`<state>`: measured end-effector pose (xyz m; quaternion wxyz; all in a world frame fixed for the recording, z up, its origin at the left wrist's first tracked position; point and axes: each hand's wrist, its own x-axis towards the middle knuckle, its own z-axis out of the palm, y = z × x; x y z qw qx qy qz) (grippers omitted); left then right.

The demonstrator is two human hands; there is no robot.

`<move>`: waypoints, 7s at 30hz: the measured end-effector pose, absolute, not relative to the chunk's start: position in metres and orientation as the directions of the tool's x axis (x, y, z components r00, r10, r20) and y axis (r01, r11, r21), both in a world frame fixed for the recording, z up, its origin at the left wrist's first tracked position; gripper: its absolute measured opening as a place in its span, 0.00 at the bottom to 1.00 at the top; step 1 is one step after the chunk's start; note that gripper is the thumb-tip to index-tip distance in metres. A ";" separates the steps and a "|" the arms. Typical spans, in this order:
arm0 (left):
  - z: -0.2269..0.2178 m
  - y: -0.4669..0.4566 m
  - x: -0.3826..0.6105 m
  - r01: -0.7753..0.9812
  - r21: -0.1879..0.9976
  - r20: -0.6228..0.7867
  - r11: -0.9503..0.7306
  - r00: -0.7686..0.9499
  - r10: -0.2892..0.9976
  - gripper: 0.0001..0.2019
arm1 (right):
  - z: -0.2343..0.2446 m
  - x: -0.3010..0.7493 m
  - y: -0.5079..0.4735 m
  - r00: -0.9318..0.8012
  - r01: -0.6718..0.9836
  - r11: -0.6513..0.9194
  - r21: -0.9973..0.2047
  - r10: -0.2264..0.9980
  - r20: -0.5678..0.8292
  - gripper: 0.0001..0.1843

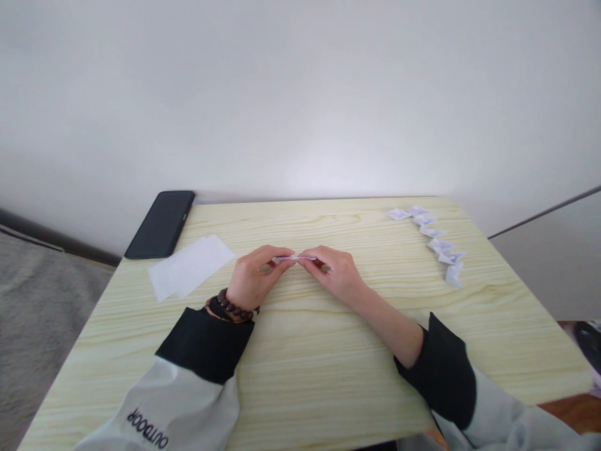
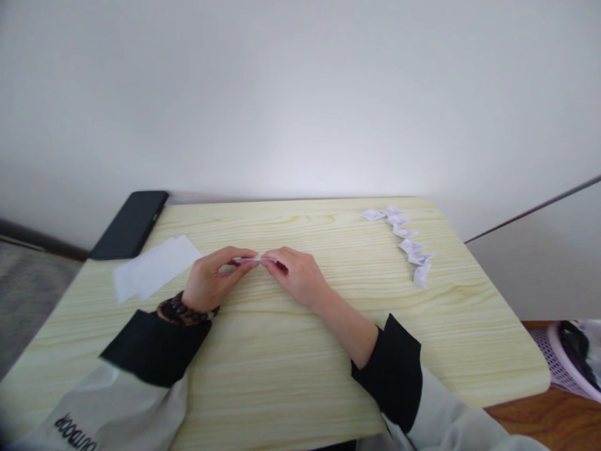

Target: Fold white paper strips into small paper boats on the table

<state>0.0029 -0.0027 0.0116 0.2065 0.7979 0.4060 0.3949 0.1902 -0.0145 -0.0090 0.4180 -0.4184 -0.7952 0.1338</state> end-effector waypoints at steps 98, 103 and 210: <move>0.002 0.004 -0.010 0.526 0.393 0.465 -0.754 0.593 0.657 0.06 | -0.002 0.195 -0.010 -0.486 0.548 0.679 -0.488 0.734 0.474 0.07; 0.005 0.002 -0.008 0.584 0.382 0.471 -0.716 0.544 0.695 0.07 | -0.001 0.194 -0.013 -0.469 0.548 0.669 -0.502 0.743 0.479 0.08; 0.001 0.000 -0.009 0.590 0.348 0.484 -0.729 0.553 0.678 0.08 | -0.004 0.197 -0.013 -0.524 0.553 0.727 -0.408 0.684 0.508 0.07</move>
